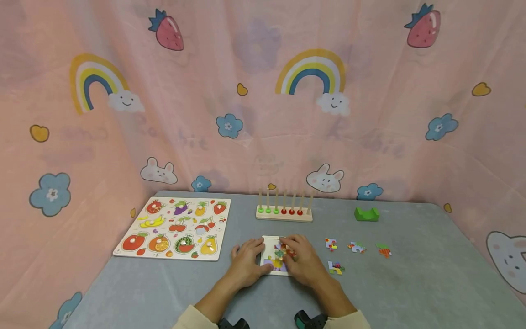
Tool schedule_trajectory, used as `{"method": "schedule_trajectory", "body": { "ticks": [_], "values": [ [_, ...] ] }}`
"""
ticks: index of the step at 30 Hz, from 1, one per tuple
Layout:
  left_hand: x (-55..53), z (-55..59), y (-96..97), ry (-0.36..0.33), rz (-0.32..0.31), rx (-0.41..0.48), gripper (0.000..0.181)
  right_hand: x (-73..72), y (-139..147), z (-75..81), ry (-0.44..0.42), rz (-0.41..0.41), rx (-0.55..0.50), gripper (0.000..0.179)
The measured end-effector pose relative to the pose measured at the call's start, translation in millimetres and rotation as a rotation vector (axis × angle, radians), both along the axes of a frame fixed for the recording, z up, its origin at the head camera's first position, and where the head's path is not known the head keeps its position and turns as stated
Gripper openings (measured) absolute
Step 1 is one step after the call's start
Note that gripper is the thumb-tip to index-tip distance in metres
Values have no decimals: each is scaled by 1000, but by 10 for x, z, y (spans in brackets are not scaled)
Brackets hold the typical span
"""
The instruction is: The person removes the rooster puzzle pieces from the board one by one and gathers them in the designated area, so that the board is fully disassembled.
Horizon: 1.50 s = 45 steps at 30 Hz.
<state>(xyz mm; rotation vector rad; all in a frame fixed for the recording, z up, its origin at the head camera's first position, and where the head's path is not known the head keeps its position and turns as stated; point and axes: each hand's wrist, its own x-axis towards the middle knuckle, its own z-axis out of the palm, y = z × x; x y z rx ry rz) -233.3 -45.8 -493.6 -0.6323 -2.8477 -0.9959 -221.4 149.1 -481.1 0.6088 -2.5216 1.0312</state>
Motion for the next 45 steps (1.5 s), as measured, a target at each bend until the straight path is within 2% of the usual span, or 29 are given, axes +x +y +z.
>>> {"method": "schedule_trajectory", "body": {
  "ticks": [8,18,25,31,38,43,45],
  "values": [
    [19,13,0,5,-4,-5,60,108,76,214,-33,-30,-54,42],
    [13,21,-8,-11,-2,7,60,236,250,486,103,9,-76,48],
    [8,17,-3,-10,-5,10,60,364,423,628,97,1,-130,47],
    [10,24,-1,-12,-9,11,60,459,614,704,110,21,-190,50],
    [9,27,-4,-19,-14,16,60,558,845,739,137,7,-214,50],
    [13,25,-2,-22,-12,19,60,592,1017,739,175,6,-187,51],
    [16,24,0,-26,-13,19,60,612,1078,730,168,-19,-173,50]
  ]
}}
